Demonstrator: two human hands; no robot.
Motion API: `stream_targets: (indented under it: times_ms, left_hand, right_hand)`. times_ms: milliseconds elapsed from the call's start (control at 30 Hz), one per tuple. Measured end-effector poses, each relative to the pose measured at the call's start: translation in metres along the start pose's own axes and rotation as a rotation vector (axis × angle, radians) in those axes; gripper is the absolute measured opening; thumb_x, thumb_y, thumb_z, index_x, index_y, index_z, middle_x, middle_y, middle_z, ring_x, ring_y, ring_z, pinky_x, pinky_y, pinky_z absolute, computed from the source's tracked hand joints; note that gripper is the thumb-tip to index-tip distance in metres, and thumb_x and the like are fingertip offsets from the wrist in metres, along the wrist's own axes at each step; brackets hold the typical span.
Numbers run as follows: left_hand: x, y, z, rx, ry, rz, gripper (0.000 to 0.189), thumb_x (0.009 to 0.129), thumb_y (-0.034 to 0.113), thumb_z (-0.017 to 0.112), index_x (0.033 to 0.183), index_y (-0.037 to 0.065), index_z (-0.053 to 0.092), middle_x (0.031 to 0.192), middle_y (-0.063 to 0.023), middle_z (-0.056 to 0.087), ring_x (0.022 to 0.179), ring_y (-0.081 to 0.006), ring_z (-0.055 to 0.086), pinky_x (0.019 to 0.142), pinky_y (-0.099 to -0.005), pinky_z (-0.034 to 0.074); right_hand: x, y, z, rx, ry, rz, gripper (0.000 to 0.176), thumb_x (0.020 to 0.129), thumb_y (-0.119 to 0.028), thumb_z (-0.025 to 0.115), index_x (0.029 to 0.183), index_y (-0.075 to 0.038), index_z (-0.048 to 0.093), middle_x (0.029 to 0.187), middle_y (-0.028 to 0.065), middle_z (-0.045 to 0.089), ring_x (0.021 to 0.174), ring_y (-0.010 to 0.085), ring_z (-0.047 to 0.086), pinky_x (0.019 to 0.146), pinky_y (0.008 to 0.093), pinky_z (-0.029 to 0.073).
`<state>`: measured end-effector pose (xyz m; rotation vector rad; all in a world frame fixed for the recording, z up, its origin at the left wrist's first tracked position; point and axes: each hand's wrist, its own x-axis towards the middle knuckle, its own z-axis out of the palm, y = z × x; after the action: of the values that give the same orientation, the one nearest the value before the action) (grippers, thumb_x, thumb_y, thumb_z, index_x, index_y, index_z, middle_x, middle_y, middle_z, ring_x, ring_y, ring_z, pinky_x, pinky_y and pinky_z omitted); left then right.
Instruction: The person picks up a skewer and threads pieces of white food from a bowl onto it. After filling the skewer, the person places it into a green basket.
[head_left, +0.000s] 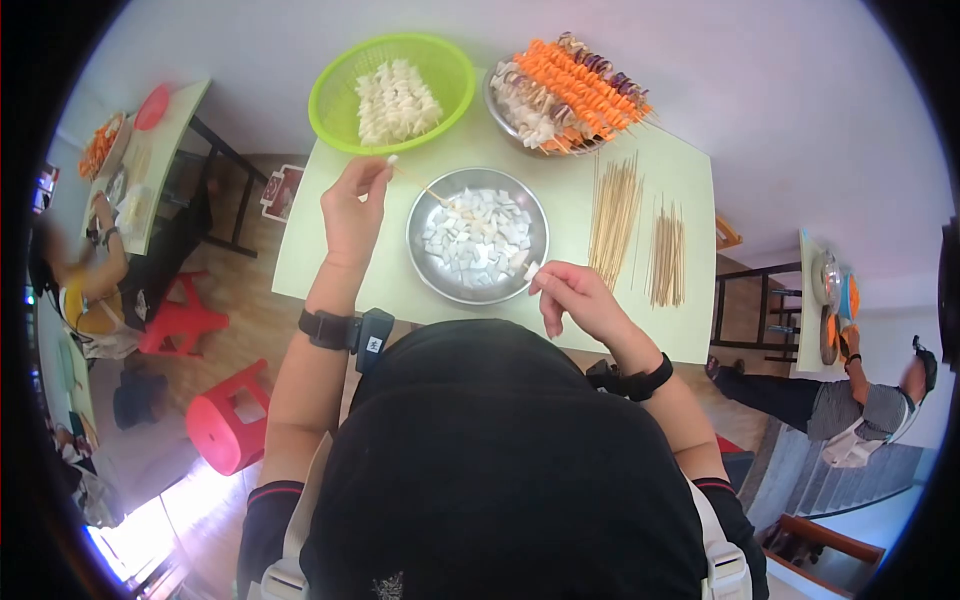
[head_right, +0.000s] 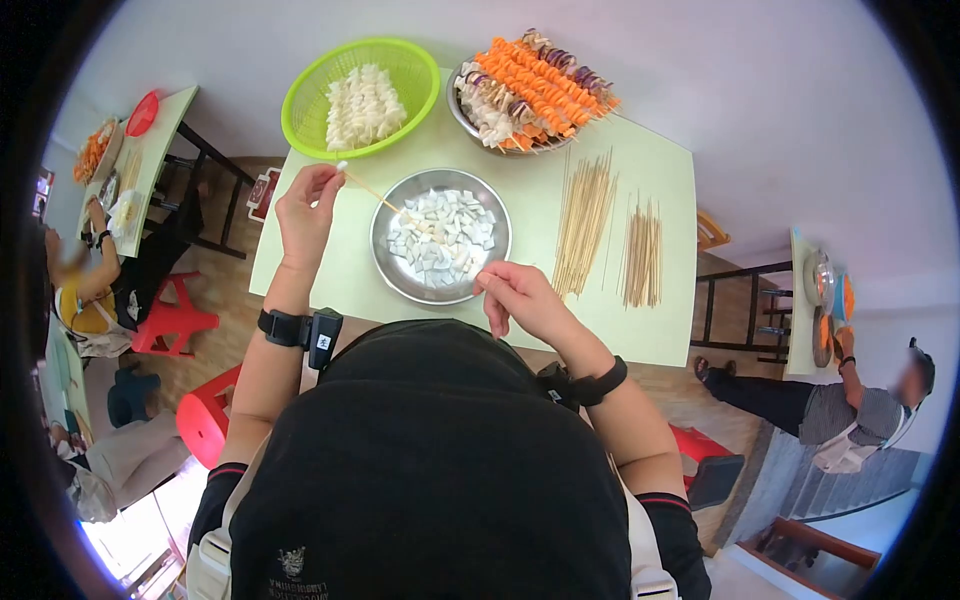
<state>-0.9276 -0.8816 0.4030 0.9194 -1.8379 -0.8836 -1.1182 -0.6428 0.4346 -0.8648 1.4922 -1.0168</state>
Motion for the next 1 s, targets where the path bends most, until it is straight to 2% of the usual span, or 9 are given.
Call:
stream_targets:
  times_ms: [167, 233, 467, 533, 667, 800, 867, 933, 1000]
  left_hand:
    - [0.0, 0.0, -0.003, -0.021, -0.024, -0.013, 0.013, 0.084, 0.004, 0.064, 0.094, -0.003, 0.06, 0.084, -0.0078, 0.066, 0.077, -0.0117, 0.064, 0.072, -0.0234, 0.051]
    - [0.0, -0.001, -0.005, -0.016, -0.006, -0.024, 0.013, 0.082, 0.005, 0.063, 0.095, 0.0, 0.061, 0.084, -0.011, 0.068, 0.076, -0.018, 0.067, 0.072, -0.0284, 0.052]
    - [0.0, 0.0, -0.01, -0.032, 0.011, -0.01, 0.015, 0.082, 0.006, 0.064, 0.095, -0.001, 0.061, 0.084, -0.0107, 0.067, 0.076, -0.0176, 0.067, 0.072, -0.0281, 0.051]
    - [-0.001, 0.001, -0.012, -0.016, 0.014, -0.02, 0.014, 0.083, 0.006, 0.064, 0.095, -0.001, 0.061, 0.083, -0.0099, 0.067, 0.076, -0.0166, 0.066, 0.073, -0.0274, 0.051]
    - [-0.002, 0.006, -0.013, -0.057, -0.023, -0.065, 0.015, 0.085, 0.005, 0.063, 0.096, -0.004, 0.06, 0.086, -0.0073, 0.065, 0.079, -0.0115, 0.063, 0.074, -0.0228, 0.05]
    - [0.001, -0.002, -0.017, -0.106, -0.022, -0.083, 0.015, 0.085, 0.003, 0.063, 0.096, -0.005, 0.059, 0.088, -0.0077, 0.064, 0.08, -0.0115, 0.062, 0.074, -0.0222, 0.05]
    - [0.006, 0.0, -0.019, -0.122, -0.03, -0.084, 0.015, 0.085, 0.003, 0.063, 0.096, -0.006, 0.058, 0.088, -0.0078, 0.064, 0.08, -0.0114, 0.062, 0.074, -0.0221, 0.05]
    - [0.009, 0.004, -0.02, -0.091, -0.042, -0.107, 0.015, 0.084, 0.002, 0.063, 0.096, -0.006, 0.058, 0.088, -0.0072, 0.063, 0.08, -0.0109, 0.062, 0.074, -0.0219, 0.05]
    - [0.009, 0.002, -0.018, -0.128, -0.029, -0.095, 0.014, 0.084, 0.002, 0.063, 0.095, -0.005, 0.058, 0.088, -0.0071, 0.063, 0.079, -0.0106, 0.062, 0.074, -0.0217, 0.049]
  right_hand:
    - [0.001, -0.002, -0.008, 0.48, -0.246, 0.136, 0.026, 0.097, -0.021, 0.042, 0.09, 0.0, 0.056, 0.052, 0.0018, 0.048, 0.045, 0.0114, 0.052, 0.045, 0.0225, 0.043]
    - [0.001, -0.006, -0.004, 0.192, -0.114, 0.033, 0.026, 0.097, -0.021, 0.043, 0.091, 0.0, 0.057, 0.052, 0.0018, 0.05, 0.044, 0.0116, 0.052, 0.045, 0.023, 0.043]
    - [0.009, 0.003, 0.004, -0.656, 0.305, -0.513, 0.026, 0.097, -0.021, 0.043, 0.091, 0.0, 0.056, 0.053, 0.0019, 0.051, 0.043, 0.011, 0.052, 0.044, 0.0231, 0.042]
    - [0.006, -0.006, 0.003, 0.123, -0.073, -0.045, 0.027, 0.097, -0.022, 0.042, 0.09, 0.0, 0.056, 0.05, 0.0005, 0.047, 0.04, 0.0107, 0.047, 0.043, 0.0231, 0.041]
    - [0.008, -0.014, -0.008, 0.522, -0.294, 0.104, 0.028, 0.097, -0.023, 0.042, 0.089, 0.0, 0.055, 0.049, 0.0003, 0.047, 0.039, 0.0109, 0.047, 0.042, 0.0228, 0.04]
    - [0.012, -0.017, 0.002, 0.054, -0.121, -0.067, 0.027, 0.097, -0.023, 0.044, 0.091, -0.001, 0.057, 0.052, 0.002, 0.05, 0.043, 0.0116, 0.05, 0.044, 0.0238, 0.042]
    - [0.021, -0.007, 0.005, -0.903, 0.312, -0.763, 0.025, 0.096, -0.021, 0.044, 0.09, -0.001, 0.058, 0.055, 0.0027, 0.053, 0.045, 0.0116, 0.052, 0.046, 0.0241, 0.043]
    - [0.021, -0.014, 0.005, -0.956, 0.342, -0.787, 0.025, 0.096, -0.019, 0.043, 0.089, -0.001, 0.058, 0.054, 0.0026, 0.053, 0.044, 0.0121, 0.053, 0.046, 0.0244, 0.043]
    - [0.017, -0.028, 0.006, 0.018, -0.08, -0.065, 0.025, 0.096, -0.019, 0.043, 0.089, -0.001, 0.058, 0.052, 0.0028, 0.052, 0.042, 0.0128, 0.052, 0.044, 0.0257, 0.044]
